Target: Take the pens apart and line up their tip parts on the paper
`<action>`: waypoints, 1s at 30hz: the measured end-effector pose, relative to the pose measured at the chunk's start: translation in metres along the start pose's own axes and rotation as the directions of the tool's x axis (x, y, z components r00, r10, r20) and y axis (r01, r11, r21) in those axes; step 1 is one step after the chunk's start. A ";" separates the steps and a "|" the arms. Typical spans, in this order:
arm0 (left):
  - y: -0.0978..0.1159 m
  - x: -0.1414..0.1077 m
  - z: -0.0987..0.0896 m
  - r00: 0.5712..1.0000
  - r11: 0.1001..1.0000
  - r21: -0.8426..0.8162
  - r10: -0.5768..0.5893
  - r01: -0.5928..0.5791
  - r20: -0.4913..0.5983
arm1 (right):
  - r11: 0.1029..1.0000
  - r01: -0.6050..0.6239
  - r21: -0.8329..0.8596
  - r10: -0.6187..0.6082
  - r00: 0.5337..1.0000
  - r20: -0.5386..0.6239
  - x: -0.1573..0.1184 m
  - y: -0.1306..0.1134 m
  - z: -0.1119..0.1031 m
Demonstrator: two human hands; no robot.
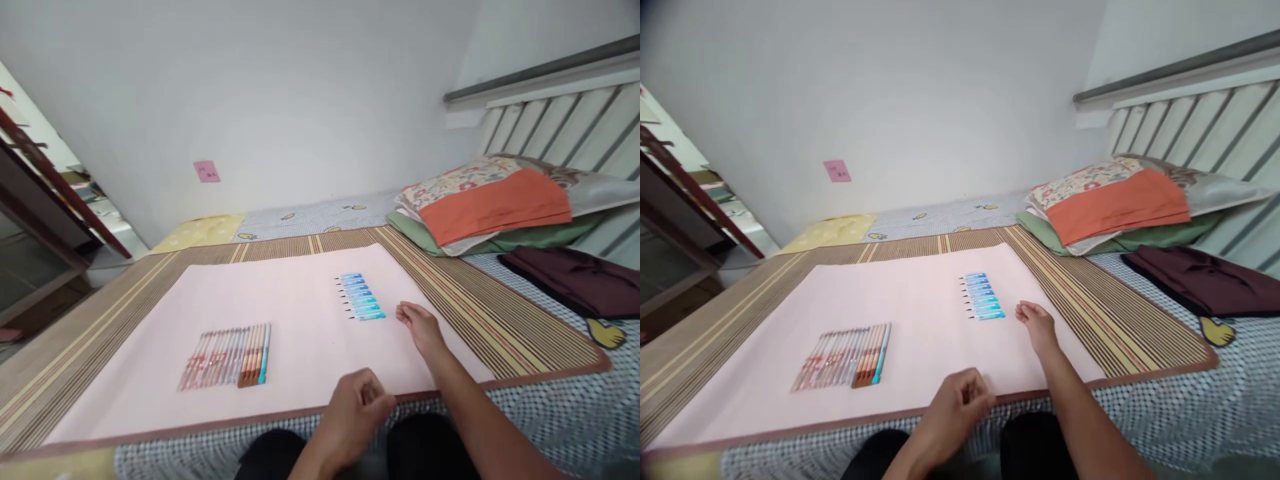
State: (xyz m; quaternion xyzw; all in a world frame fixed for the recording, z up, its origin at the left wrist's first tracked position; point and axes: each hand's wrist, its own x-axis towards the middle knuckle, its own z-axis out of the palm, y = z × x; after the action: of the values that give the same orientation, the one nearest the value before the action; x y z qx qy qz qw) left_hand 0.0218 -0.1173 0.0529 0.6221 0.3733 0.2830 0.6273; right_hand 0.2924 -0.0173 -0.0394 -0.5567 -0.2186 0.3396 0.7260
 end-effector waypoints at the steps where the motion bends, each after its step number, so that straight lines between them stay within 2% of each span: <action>1: -0.002 -0.017 0.000 0.999 0.999 0.039 -0.029 0.027 0.044 | 1.000 -0.022 0.009 0.022 0.999 0.026 -0.007 -0.003 -0.006; 3: -0.015 -0.051 -0.009 0.999 0.984 0.177 -0.035 0.035 -0.006 | 0.998 -0.054 0.020 0.053 0.997 0.061 -0.026 -0.008 -0.016; 5: -0.037 -0.081 -0.028 0.989 0.965 0.258 0.002 0.037 -0.149 | 0.997 -0.068 0.038 0.065 0.996 0.060 -0.048 -0.012 -0.023; 6: -0.048 -0.093 -0.039 0.967 0.962 0.271 0.034 0.038 -0.254 | 0.996 -0.068 0.050 0.065 0.996 0.056 -0.061 -0.013 -0.025; 8: -0.069 -0.114 -0.061 0.894 0.962 0.272 0.089 0.038 -0.440 | 0.996 -0.061 0.065 0.054 0.994 0.098 -0.089 -0.015 -0.024; 10: -0.082 -0.127 -0.080 0.793 0.956 0.286 0.129 0.059 -0.596 | 0.996 -0.082 0.024 0.073 0.960 0.270 -0.120 -0.016 -0.018; 11: -0.085 -0.130 -0.088 0.760 0.948 0.309 0.148 0.072 -0.633 | 0.993 -0.112 -0.034 0.116 0.911 0.395 -0.135 -0.015 -0.014; 12: -0.086 -0.132 -0.095 0.730 0.939 0.334 0.170 0.084 -0.662 | 0.982 -0.148 -0.120 0.189 0.828 0.528 -0.149 -0.014 -0.010; 13: -0.086 -0.131 -0.102 0.706 0.928 0.361 0.196 0.090 -0.681 | 0.961 -0.170 -0.217 0.272 0.718 0.640 -0.162 -0.012 -0.007; 14: -0.084 -0.128 -0.108 0.685 0.913 0.396 0.229 0.095 -0.692 | 0.938 -0.170 -0.302 0.340 0.617 0.710 -0.173 -0.009 -0.004; 15: -0.081 -0.124 -0.115 0.658 0.894 0.437 0.269 0.101 -0.703 | 0.921 -0.147 -0.361 0.379 0.552 0.742 -0.181 -0.005 -0.002; 16: -0.078 -0.119 -0.121 0.634 0.870 0.479 0.307 0.115 -0.710 | 0.912 -0.119 -0.393 0.395 0.521 0.757 -0.187 -0.001 -0.001; 19: -0.069 -0.097 -0.139 0.630 0.789 0.587 0.364 0.183 -0.686 | 0.908 -0.105 -0.405 0.400 0.504 0.766 -0.193 0.008 -0.001; 23: -0.059 -0.070 -0.152 0.676 0.661 0.686 0.358 0.303 -0.644 | 0.901 -0.192 -0.390 0.433 0.469 0.770 -0.190 0.011 -0.001; 27: -0.055 -0.054 -0.154 0.731 0.539 0.739 0.296 0.403 -0.614 | 0.903 -0.182 -0.388 0.427 0.474 0.771 -0.192 0.012 0.003; 30: -0.057 -0.048 -0.154 0.753 0.440 0.801 0.335 0.407 -0.567 | 0.909 -0.142 -0.391 0.407 0.496 0.767 -0.194 0.014 0.006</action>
State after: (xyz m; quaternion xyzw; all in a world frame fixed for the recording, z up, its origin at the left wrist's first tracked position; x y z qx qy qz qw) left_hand -0.1375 -0.0729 0.0096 0.7043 0.6725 0.2252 0.0313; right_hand 0.1539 -0.1541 -0.0388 -0.4502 -0.4897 0.6406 0.3835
